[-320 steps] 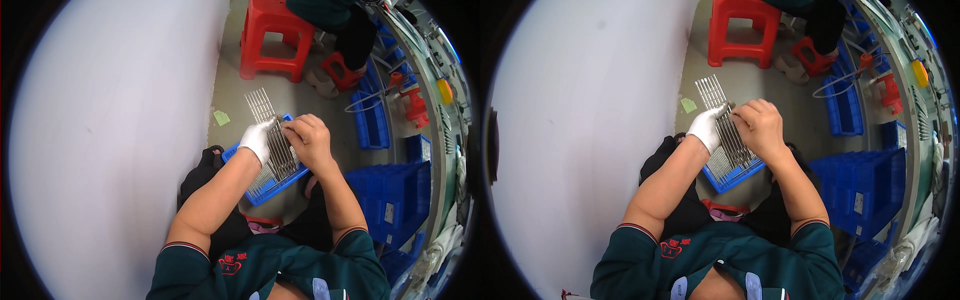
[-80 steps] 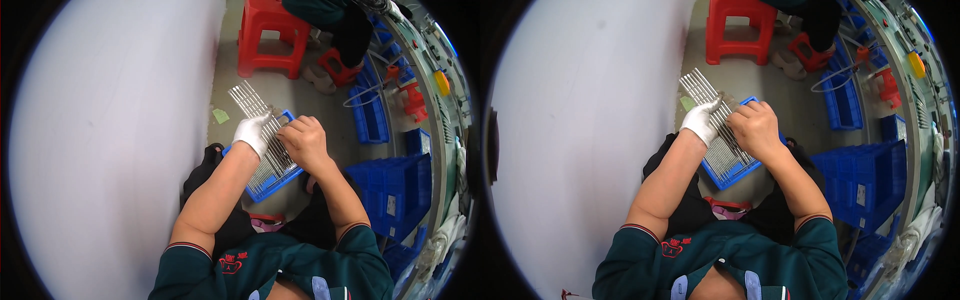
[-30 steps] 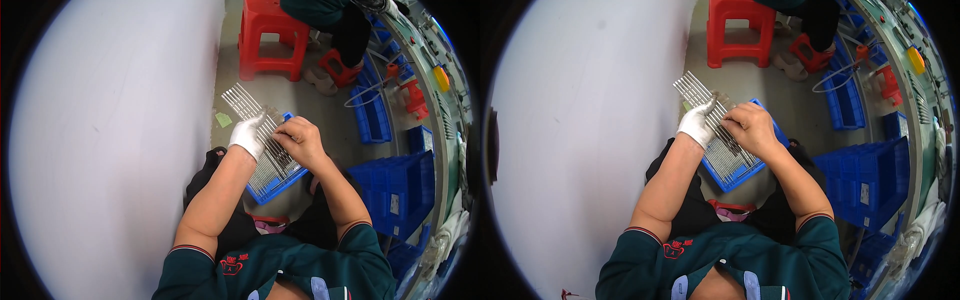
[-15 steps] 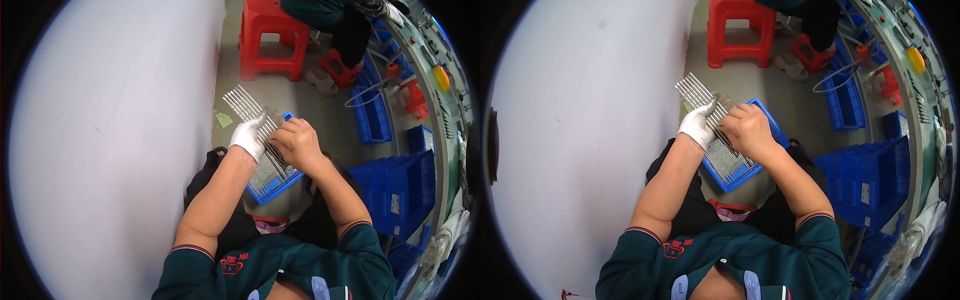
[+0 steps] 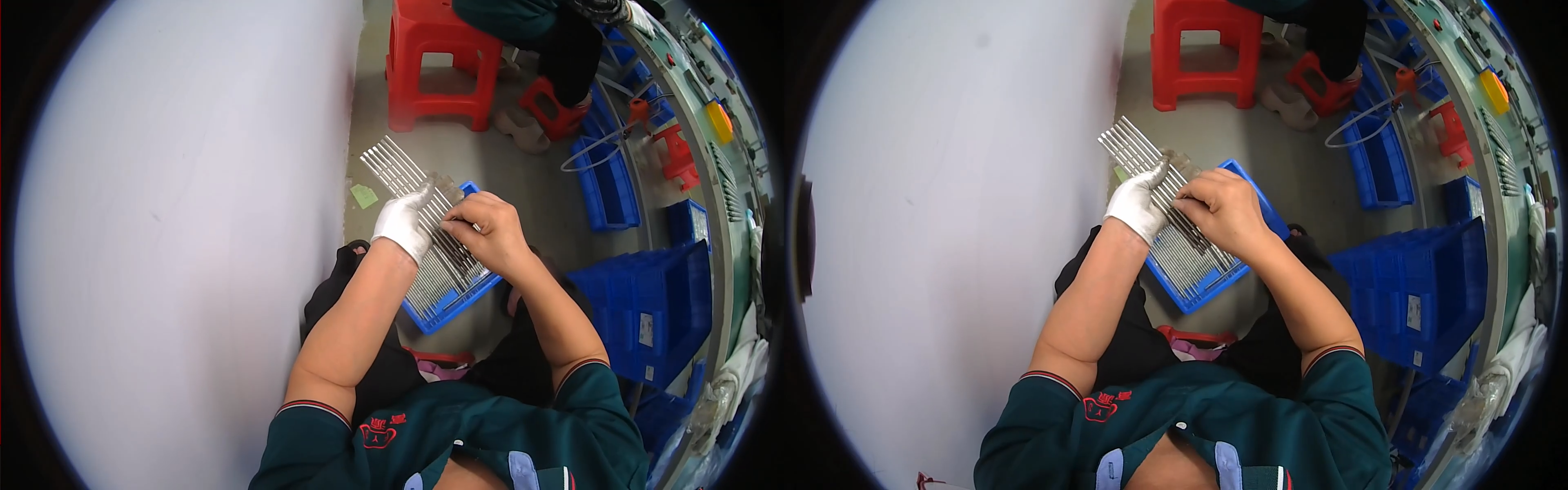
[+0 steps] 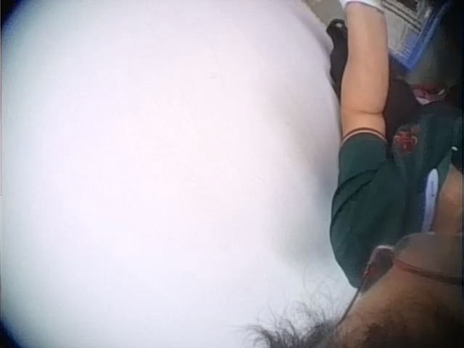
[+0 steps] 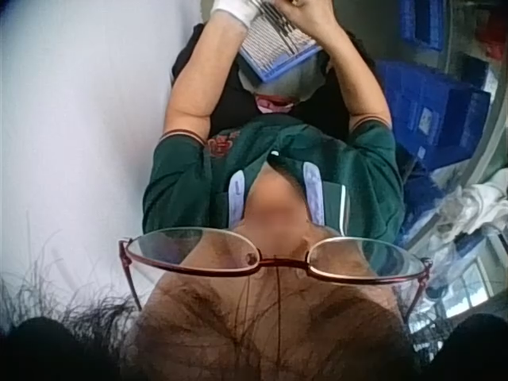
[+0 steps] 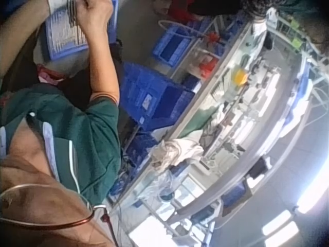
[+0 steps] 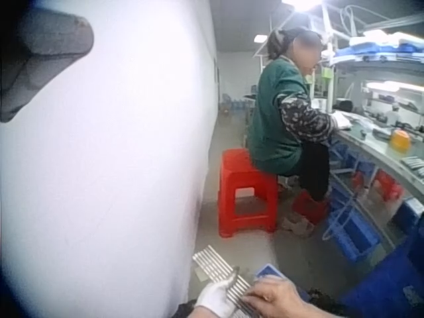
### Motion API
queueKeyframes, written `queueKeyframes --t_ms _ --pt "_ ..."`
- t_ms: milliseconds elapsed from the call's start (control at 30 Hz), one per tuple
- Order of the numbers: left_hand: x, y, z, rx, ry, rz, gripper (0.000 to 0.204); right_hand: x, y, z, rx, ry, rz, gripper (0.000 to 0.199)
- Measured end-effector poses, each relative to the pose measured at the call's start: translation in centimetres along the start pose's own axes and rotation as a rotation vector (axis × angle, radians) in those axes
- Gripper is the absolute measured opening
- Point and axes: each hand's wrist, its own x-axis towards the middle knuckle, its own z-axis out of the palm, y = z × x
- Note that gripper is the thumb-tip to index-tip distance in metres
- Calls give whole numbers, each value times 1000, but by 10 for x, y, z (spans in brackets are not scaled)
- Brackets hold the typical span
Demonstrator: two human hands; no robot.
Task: The recorder is picking up thin metal rods and placing them individually into rows in a specialized blue plastic sorting tray.
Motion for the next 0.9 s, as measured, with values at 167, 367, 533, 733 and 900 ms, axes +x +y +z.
queueKeyframes --t_ms 167,367,533,733,900 --pt "3 -2 -1 15 -5 9 17 1 -3 -3 -90 -4 -127 9" --pt "6 -2 -6 -45 -14 -30 18 0 -4 0 -151 -48 -184 8" --pt "-2 0 -1 28 6 37 18 1 -10 -9 -102 17 -149 7" --pt "2 1 -3 -20 -31 18 16 -4 -3 -1 39 -25 20 8" --pt "5 0 -3 -29 -54 11 14 -4 0 0 44 -21 -9 8"
